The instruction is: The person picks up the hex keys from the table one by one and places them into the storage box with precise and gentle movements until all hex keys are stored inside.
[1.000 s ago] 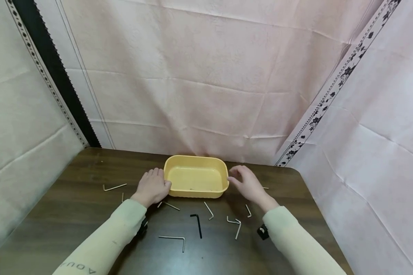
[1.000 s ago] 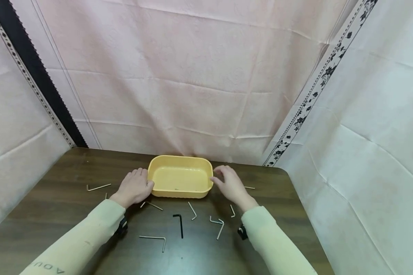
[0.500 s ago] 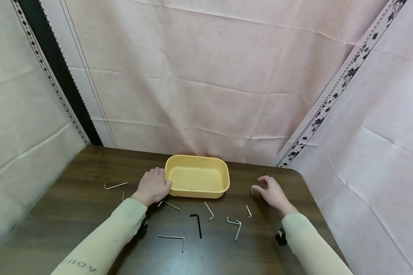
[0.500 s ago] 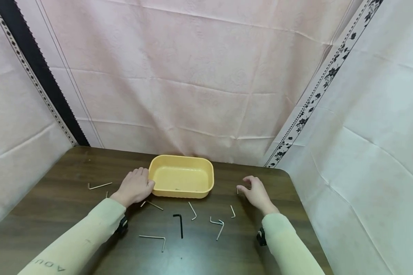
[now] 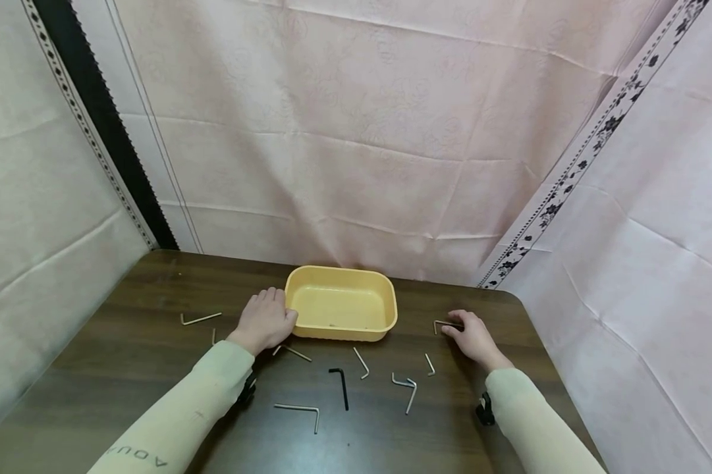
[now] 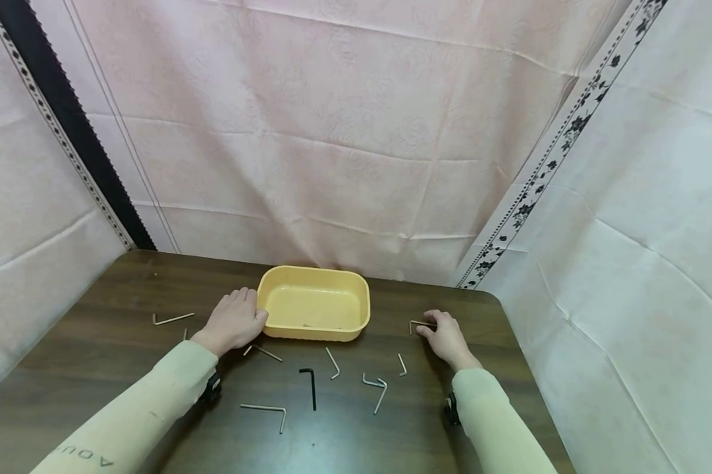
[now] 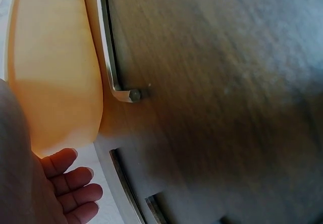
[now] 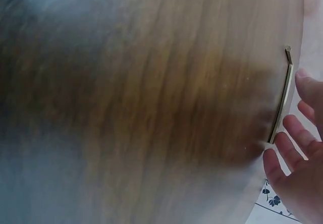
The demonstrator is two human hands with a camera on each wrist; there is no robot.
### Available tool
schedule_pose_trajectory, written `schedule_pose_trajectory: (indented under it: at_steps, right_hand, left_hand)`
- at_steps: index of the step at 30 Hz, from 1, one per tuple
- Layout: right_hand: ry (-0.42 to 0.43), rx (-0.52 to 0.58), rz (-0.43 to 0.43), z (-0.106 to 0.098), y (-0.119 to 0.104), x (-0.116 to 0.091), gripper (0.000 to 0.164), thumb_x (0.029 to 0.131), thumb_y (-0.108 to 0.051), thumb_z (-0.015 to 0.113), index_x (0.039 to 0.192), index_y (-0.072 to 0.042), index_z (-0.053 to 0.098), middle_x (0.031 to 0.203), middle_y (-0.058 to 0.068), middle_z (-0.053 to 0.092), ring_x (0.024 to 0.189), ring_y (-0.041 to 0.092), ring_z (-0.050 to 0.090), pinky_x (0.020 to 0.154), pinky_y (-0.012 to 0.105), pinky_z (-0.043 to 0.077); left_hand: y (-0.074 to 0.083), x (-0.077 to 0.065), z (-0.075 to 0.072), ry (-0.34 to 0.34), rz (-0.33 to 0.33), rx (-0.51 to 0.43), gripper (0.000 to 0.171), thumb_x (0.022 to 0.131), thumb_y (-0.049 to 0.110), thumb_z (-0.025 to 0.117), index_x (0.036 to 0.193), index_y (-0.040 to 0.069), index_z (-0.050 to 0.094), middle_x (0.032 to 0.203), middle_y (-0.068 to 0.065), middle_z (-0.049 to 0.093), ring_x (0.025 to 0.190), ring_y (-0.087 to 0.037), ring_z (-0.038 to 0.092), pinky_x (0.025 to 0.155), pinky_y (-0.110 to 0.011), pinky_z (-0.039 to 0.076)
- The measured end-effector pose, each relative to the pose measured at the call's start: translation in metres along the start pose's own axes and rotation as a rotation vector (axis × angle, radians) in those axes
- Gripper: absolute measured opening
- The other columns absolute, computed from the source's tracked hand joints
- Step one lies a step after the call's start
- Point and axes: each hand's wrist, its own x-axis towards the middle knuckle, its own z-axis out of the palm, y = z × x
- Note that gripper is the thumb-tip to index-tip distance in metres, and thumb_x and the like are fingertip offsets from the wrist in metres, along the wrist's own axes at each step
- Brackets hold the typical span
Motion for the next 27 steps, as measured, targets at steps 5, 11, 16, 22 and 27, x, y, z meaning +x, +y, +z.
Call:
schedule_pose_trajectory:
  at_steps: [5, 11, 16, 22, 27]
  right_hand:
    - [0.012, -0.036, 0.027, 0.0032, -0.0009, -0.0013, 0.028, 0.090, -0.015, 0.068, 0.112, 0.001, 0.063, 0.106, 0.018, 0.058, 0.103, 0.038, 0.053, 0.090, 0.053, 0.040]
    - [0.009, -0.029, 0.086, 0.0058, -0.0016, -0.0019, 0.016, 0.091, -0.016, 0.067, 0.099, -0.003, 0.062, 0.097, 0.013, 0.056, 0.093, 0.033, 0.050, 0.082, 0.049, 0.040]
    - [-0.015, -0.010, 0.129, 0.0055, -0.0023, -0.0021, 0.014, 0.093, -0.018, 0.064, 0.095, -0.004, 0.060, 0.094, 0.012, 0.054, 0.091, 0.032, 0.047, 0.080, 0.047, 0.039]
    - [-0.012, -0.017, 0.125, 0.0067, -0.0006, -0.0021, 0.012, 0.093, -0.017, 0.065, 0.092, -0.006, 0.061, 0.092, 0.011, 0.055, 0.093, 0.033, 0.049, 0.082, 0.049, 0.039]
    - [-0.002, -0.039, 0.105, 0.0084, 0.0019, -0.0024, 0.012, 0.093, -0.016, 0.063, 0.088, -0.006, 0.062, 0.089, 0.010, 0.057, 0.090, 0.033, 0.051, 0.083, 0.049, 0.039]
  left_hand:
    - [0.0019, -0.0001, -0.0017, -0.012, 0.001, -0.005, 0.039, 0.093, 0.028, 0.039, 0.112, -0.004, 0.051, 0.099, -0.013, 0.049, 0.091, -0.031, 0.046, 0.087, -0.049, 0.038]
    - [0.0014, -0.0007, -0.0020, -0.006, 0.000, -0.003, 0.037, 0.092, 0.028, 0.040, 0.109, -0.004, 0.051, 0.096, -0.012, 0.048, 0.089, -0.030, 0.045, 0.085, -0.049, 0.038]
    - [0.0006, -0.0013, -0.0022, -0.006, -0.002, 0.001, 0.037, 0.093, 0.029, 0.040, 0.109, -0.003, 0.051, 0.096, -0.012, 0.048, 0.090, -0.030, 0.045, 0.085, -0.048, 0.038]
    - [0.0016, -0.0029, -0.0037, -0.002, -0.004, -0.003, 0.037, 0.093, 0.029, 0.041, 0.108, -0.003, 0.052, 0.096, -0.013, 0.048, 0.090, -0.030, 0.046, 0.085, -0.049, 0.038]
    - [0.0028, -0.0024, -0.0045, -0.001, 0.000, -0.001, 0.037, 0.092, 0.029, 0.042, 0.108, -0.003, 0.052, 0.095, -0.012, 0.048, 0.089, -0.030, 0.046, 0.084, -0.048, 0.038]
